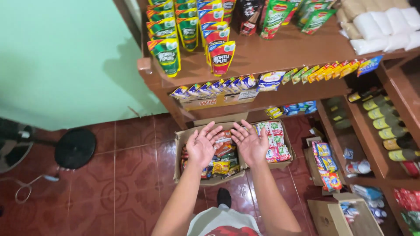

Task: The recorder organizes and stocks various instant noodle packets on shelves in a pantry or small storage area.

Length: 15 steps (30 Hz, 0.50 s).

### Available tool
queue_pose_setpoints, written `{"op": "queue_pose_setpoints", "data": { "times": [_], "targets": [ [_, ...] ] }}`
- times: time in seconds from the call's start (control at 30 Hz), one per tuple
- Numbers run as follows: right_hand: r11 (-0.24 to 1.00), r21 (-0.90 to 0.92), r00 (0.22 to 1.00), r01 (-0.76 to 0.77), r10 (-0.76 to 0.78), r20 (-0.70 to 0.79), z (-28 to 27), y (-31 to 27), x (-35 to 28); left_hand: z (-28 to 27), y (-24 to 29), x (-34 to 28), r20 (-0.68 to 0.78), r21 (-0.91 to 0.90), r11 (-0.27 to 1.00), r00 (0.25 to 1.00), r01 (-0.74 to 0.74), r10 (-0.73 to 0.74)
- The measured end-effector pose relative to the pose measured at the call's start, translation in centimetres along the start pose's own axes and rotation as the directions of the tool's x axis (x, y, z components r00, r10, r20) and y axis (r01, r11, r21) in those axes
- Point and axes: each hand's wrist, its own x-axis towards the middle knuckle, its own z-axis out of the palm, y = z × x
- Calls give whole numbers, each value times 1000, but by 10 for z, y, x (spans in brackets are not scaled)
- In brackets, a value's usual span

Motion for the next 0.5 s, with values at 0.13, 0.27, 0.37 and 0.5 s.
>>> {"op": "queue_pose_setpoints", "data": {
  "times": [0.13,0.27,0.37,0.5],
  "targets": [
    [998,27,996,63,-61,-69,-6,9,8,-15,12,26,20,-6,994,994,107,-107],
    [982,38,972,185,-177,-153,-2,22,13,-30,24,53,117,21,976,969,218,-218],
    [959,31,934,283,-268,-238,16,46,2,-46,38,58,170,16,942,928,335,-333],
    [897,-7,832,443,-414,-369,48,69,4,-45,71,82,259,141,863,823,485,-505]
  ]
}}
